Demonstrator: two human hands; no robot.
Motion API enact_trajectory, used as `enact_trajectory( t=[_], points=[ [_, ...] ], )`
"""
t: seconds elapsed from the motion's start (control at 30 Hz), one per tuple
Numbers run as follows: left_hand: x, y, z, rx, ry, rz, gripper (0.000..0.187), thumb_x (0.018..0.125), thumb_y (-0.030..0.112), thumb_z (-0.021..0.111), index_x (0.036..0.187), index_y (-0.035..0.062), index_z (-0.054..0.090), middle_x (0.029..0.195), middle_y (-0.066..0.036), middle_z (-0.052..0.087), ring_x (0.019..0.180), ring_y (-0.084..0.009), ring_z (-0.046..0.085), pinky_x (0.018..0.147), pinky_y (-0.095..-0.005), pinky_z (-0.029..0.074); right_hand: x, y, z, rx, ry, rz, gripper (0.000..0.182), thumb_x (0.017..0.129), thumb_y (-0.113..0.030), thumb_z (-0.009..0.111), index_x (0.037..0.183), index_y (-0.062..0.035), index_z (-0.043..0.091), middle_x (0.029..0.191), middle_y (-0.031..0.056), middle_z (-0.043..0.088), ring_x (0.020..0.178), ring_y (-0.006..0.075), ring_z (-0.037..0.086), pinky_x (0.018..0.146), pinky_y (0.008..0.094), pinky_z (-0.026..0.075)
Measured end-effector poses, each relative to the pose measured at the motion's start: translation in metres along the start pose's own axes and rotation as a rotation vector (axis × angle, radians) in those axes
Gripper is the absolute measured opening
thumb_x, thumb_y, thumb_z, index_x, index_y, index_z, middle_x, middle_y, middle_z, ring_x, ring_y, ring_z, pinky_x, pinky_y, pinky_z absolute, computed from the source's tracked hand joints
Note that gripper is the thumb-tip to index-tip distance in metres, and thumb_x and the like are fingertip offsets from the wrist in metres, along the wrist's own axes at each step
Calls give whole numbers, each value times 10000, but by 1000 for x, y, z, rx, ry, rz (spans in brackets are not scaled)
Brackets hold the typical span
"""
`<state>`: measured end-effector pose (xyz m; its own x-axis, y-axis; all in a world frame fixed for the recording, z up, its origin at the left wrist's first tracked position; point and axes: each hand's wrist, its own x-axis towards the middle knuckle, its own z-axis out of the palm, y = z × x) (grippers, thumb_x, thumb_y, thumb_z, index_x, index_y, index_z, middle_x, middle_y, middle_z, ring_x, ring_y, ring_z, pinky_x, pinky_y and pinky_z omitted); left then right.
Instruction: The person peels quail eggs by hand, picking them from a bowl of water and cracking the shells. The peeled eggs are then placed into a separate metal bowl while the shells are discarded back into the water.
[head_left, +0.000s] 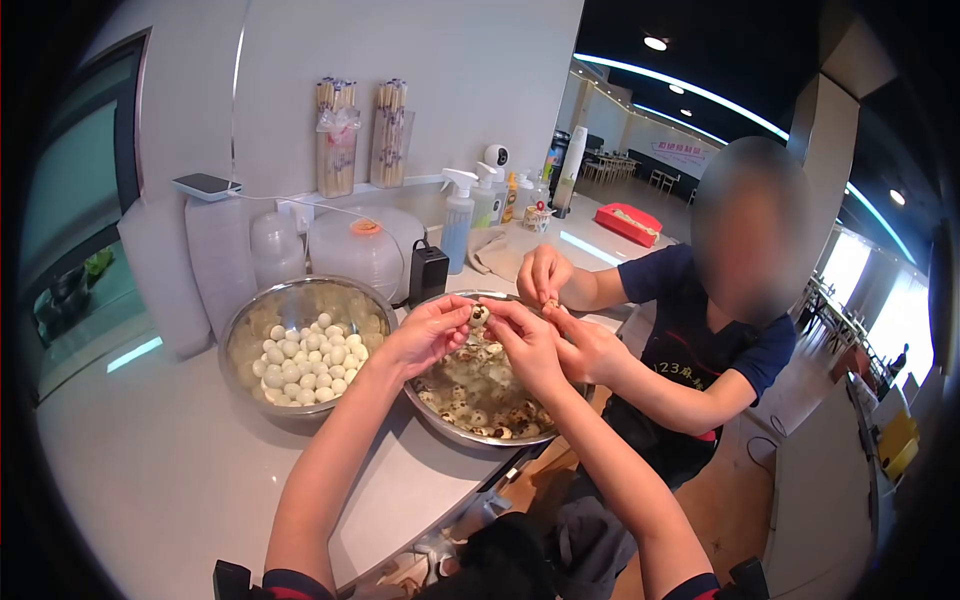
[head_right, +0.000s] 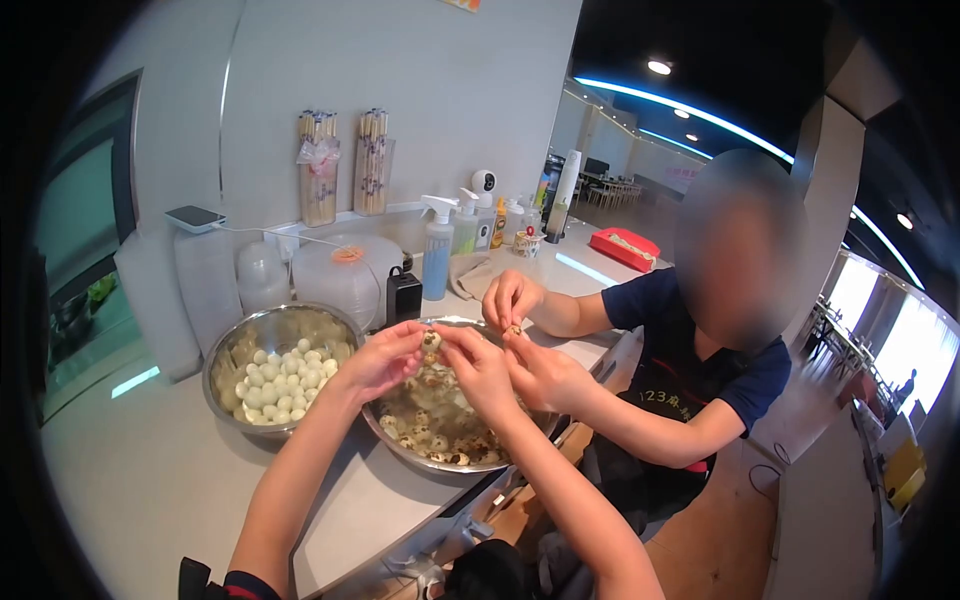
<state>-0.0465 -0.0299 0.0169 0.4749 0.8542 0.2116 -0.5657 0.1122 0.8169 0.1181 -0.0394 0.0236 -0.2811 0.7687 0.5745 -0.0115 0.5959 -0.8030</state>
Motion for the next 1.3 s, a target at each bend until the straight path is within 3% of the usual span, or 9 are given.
enact_trajectory(
  t=[0.13,0.2,0.37,0.67,0.77,0.87,0.93,1.07,1.3],
  points=[
    [-4,-2,7,94,28,13,180,823,147,543,966,47,499,765,-1,507,654,-74,507,575,-180,429,0,2,0,-89,-11,-6,224,799,-21,492,1010,11,560,824,43,535,702,97,539,610,188,419],
    [-2,-2,10,85,44,16,176,818,133,547,960,43,498,798,-13,512,682,-87,525,601,-190,444,0,4,-2,-313,-8,-115,245,775,-26,504,1010,6,563,818,54,521,723,103,528,614,195,413],
    [-1,0,1,61,63,26,170,792,89,563,941,56,488,861,-29,534,750,-110,542,673,-194,464,1,-3,4,-229,70,-144,115,755,-67,556,841,5,582,831,66,529,738,119,525,618,218,420],
    [-2,-2,-4,90,57,-23,181,750,48,600,831,94,444,834,-34,537,770,-129,558,723,-221,474,1,3,1,-205,34,-101,90,755,-46,572,805,27,553,776,74,528,679,130,545,612,231,438],
    [-4,-2,-3,109,59,-57,207,735,45,616,826,96,437,820,-31,537,752,-128,559,711,-225,471,-3,0,0,-290,-51,-103,103,774,-55,544,833,23,511,782,93,521,709,156,539,610,248,439],
    [-2,-1,-2,141,38,-52,215,741,61,626,854,76,444,822,-42,558,750,-125,575,685,-222,474,-3,5,2,-372,-126,-143,94,804,-38,465,864,11,412,781,139,490,704,242,512,613,307,417],
    [-3,-1,0,177,33,-59,238,735,70,635,885,67,450,853,-45,554,767,-122,572,694,-219,469,-2,10,3,-390,-101,-230,65,828,-60,457,859,-8,432,753,67,476,636,123,435,558,242,365],
    [-5,2,5,107,46,-35,258,755,77,613,972,25,484,888,-46,545,798,-141,569,725,-232,475,-2,11,2,-406,-41,-245,60,829,-53,449,849,-7,416,734,74,464,633,144,426,567,261,361],
    [1,-4,-5,95,144,85,212,789,101,575,969,14,504,871,-33,540,812,-136,563,749,-222,476,-2,7,3,-438,-32,-277,64,814,-33,457,844,-3,410,733,103,463,642,197,449,580,288,372]
  ],
)
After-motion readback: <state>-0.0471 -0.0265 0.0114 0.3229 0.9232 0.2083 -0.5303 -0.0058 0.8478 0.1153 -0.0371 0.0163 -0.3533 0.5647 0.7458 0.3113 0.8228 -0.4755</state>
